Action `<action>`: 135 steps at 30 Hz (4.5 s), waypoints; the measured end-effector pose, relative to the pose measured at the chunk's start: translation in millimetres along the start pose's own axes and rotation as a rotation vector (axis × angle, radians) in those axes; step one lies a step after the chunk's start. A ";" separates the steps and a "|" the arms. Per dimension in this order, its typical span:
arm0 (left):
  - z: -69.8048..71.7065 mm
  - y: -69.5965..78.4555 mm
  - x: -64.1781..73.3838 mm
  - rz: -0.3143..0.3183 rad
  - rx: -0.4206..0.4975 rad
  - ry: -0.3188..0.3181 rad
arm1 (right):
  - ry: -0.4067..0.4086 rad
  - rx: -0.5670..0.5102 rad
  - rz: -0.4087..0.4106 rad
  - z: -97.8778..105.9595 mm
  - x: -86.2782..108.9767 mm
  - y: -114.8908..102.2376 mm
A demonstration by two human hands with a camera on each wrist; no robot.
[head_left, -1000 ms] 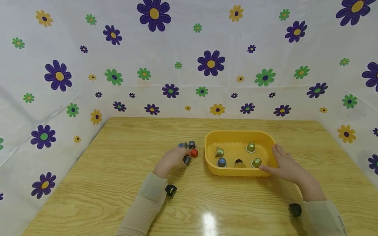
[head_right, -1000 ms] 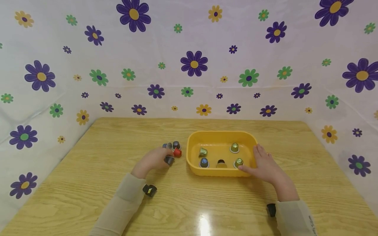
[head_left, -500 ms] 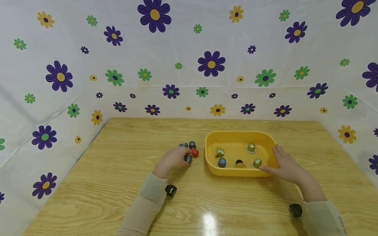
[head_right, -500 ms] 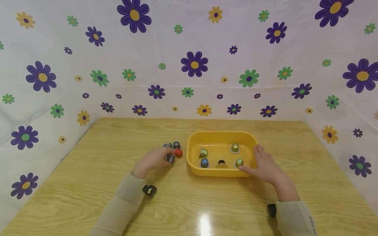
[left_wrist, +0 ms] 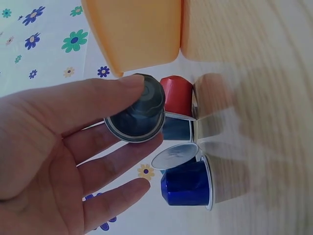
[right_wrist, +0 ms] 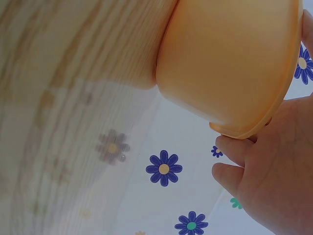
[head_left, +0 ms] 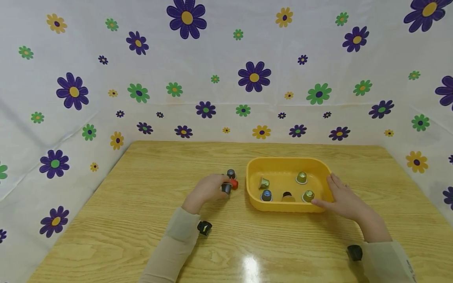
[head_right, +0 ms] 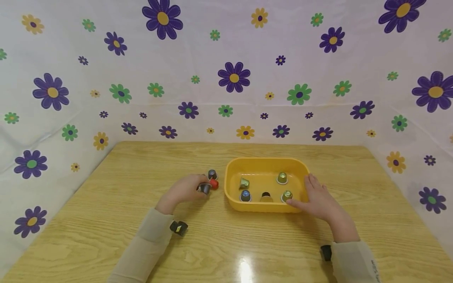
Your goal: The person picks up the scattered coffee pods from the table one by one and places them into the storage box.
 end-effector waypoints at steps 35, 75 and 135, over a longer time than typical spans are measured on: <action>20.8 -3.2 6.4 -0.147 0.165 0.389 | -0.004 0.002 0.012 0.1 0.2 -1.5; 33.6 17.1 7.5 -0.300 0.138 0.532 | 0.011 0.014 0.017 -0.2 1.3 -1.1; -20.5 95.7 -70.8 -0.332 -0.040 0.170 | 0.000 0.013 0.003 -2.2 -3.1 6.0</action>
Point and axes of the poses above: each hand's wrist, its own x-axis away from the middle knuckle, its own z-axis out of the back of the hand, y = z × x, the point moved 2 cm from there along -x, towards the middle knuckle, and after that the axes turned 3 degrees about -y, right-handed, at the moved point
